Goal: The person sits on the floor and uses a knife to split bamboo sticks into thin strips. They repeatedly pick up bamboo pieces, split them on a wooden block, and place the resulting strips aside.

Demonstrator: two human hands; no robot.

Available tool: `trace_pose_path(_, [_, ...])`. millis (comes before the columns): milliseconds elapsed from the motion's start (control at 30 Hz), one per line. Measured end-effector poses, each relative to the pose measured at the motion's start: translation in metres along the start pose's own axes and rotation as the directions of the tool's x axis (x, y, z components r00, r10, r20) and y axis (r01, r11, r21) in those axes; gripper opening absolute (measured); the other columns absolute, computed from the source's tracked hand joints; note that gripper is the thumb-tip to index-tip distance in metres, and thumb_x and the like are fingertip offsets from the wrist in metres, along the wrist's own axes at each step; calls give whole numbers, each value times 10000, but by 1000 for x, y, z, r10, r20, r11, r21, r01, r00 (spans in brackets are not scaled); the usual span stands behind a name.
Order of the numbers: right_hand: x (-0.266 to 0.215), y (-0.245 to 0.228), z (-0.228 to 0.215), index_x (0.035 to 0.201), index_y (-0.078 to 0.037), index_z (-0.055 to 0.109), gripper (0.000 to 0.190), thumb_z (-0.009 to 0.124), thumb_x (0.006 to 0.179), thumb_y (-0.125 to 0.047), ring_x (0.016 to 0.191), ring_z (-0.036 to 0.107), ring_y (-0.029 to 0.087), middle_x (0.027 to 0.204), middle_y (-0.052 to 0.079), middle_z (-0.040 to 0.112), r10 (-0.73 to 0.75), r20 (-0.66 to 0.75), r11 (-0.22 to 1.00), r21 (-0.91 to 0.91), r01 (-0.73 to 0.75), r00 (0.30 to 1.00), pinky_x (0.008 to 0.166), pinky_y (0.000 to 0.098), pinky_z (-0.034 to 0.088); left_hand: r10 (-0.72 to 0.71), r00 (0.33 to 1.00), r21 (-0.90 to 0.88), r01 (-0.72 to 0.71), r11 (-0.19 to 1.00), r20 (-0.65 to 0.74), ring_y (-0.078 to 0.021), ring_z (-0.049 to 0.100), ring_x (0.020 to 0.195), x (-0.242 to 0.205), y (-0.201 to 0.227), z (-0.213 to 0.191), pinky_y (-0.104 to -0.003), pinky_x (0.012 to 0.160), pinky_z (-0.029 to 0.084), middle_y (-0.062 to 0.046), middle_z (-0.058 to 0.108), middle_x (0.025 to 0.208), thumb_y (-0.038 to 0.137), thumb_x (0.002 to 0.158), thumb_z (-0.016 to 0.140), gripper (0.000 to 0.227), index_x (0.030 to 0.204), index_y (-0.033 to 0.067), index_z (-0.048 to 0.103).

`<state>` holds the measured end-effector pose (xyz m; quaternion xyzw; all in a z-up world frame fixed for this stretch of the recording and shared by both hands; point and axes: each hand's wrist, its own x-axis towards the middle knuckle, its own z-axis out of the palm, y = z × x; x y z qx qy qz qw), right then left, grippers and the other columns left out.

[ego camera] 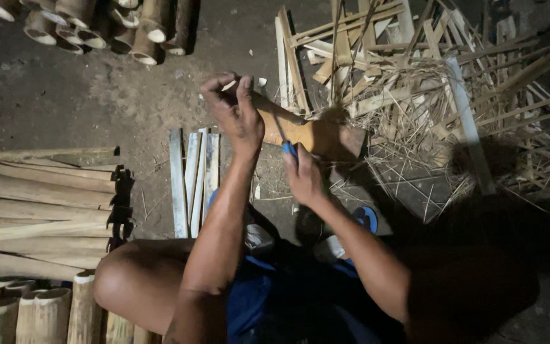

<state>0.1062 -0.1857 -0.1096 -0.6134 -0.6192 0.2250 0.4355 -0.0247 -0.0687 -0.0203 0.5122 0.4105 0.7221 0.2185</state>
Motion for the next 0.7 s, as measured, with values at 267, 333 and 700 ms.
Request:
trace_pose_path(267, [-15, 70, 30, 1108, -61, 625, 459, 440, 1030, -473, 902, 672, 449, 982, 250, 689, 183, 86, 983, -1, -184, 979, 787, 524, 516, 63, 997, 147, -56, 988, -43, -186, 565, 1031, 4, 3, -10, -341, 922, 512, -85, 469, 1200, 163, 1052, 695, 406, 1298, 81, 383])
trace_pose_path(333, [-19, 126, 51, 1109, -76, 659, 488, 432, 1016, -499, 940, 676, 449, 1022, 256, 708, 264, -3, 965, 8, -264, 965, 814, 521, 524, 84, 995, 114, -78, 990, -52, -195, 548, 1066, 6, 0, -8, -355, 958, 503, -85, 460, 1215, 152, 1058, 704, 420, 1324, 85, 385])
trace_pose_path(700, [-40, 260, 72, 1225, -22, 615, 608, 373, 1059, -554, 1052, 642, 521, 1120, 328, 676, 470, 97, 832, -380, -403, 878, 914, 572, 507, -20, 994, 34, 24, 999, -110, -183, 549, 1097, 22, -23, -12, -359, 1016, 495, -80, 501, 1204, 149, 1033, 745, 506, 1397, 70, 403])
